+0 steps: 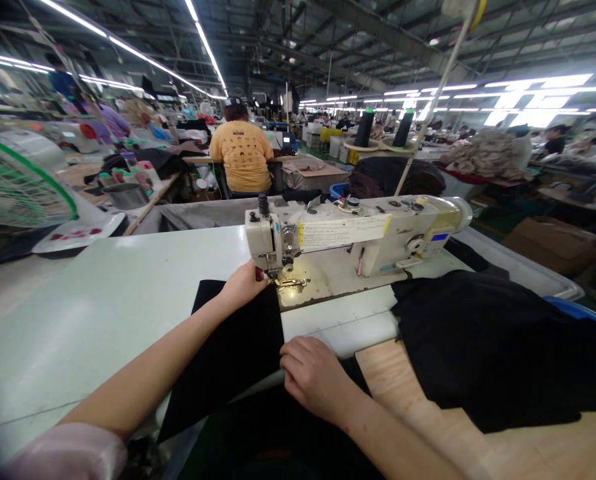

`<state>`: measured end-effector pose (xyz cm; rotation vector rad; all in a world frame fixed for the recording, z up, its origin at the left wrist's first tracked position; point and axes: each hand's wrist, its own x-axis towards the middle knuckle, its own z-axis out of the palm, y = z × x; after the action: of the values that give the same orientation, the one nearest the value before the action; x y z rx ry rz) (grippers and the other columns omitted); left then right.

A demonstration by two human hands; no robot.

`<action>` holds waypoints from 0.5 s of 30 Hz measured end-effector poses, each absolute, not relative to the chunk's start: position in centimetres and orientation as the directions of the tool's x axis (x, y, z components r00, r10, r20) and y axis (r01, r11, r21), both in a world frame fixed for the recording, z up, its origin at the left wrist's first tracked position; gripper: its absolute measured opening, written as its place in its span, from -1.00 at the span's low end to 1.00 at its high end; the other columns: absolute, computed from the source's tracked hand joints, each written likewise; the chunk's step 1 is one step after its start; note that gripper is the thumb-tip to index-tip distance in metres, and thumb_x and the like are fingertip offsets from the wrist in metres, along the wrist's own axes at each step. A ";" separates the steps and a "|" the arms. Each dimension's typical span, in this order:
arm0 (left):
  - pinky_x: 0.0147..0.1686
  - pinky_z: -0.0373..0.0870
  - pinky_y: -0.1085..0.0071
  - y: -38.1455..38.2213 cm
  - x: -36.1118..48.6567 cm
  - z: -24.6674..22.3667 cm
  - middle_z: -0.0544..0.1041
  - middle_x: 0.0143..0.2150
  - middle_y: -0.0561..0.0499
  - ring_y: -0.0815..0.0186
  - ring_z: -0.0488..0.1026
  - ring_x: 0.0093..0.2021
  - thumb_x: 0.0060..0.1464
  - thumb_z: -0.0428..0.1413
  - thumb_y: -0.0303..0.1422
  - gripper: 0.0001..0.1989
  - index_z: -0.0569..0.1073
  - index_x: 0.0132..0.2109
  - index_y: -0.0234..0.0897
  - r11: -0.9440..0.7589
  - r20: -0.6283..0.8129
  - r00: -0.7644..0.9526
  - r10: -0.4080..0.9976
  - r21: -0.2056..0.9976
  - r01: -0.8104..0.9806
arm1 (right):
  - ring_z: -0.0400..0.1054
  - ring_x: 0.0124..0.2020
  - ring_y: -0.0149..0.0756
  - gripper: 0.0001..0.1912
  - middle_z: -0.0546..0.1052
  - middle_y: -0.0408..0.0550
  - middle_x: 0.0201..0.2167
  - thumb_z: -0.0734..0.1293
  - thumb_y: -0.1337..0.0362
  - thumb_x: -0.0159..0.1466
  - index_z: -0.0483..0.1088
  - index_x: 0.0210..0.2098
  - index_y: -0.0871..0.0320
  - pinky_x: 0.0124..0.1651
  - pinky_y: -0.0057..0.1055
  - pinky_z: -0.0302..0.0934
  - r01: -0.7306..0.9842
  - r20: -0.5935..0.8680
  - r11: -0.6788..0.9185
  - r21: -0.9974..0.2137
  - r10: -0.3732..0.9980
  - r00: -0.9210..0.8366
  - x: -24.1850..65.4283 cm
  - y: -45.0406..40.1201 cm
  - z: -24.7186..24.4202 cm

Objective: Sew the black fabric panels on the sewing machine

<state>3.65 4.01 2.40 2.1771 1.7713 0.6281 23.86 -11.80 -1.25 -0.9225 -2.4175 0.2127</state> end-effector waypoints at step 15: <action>0.08 0.48 0.11 -10.2 0.8 -0.9 0.53 0.10 -0.19 0.06 0.46 0.09 0.23 -0.02 -0.52 -0.62 0.41 0.17 -0.31 -0.821 0.287 0.775 0.563 0.085 0.565 | 0.38 0.08 -0.13 -0.63 0.54 0.10 0.06 0.25 0.47 0.24 0.43 0.02 0.19 0.18 -0.11 0.27 0.562 0.368 0.775 -0.289 0.631 -0.683 24.7 -10.1 -1.1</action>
<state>0.80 -10.17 -0.86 2.9652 0.9427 0.4764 24.65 -10.08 -1.11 -0.8985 -2.5167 0.2103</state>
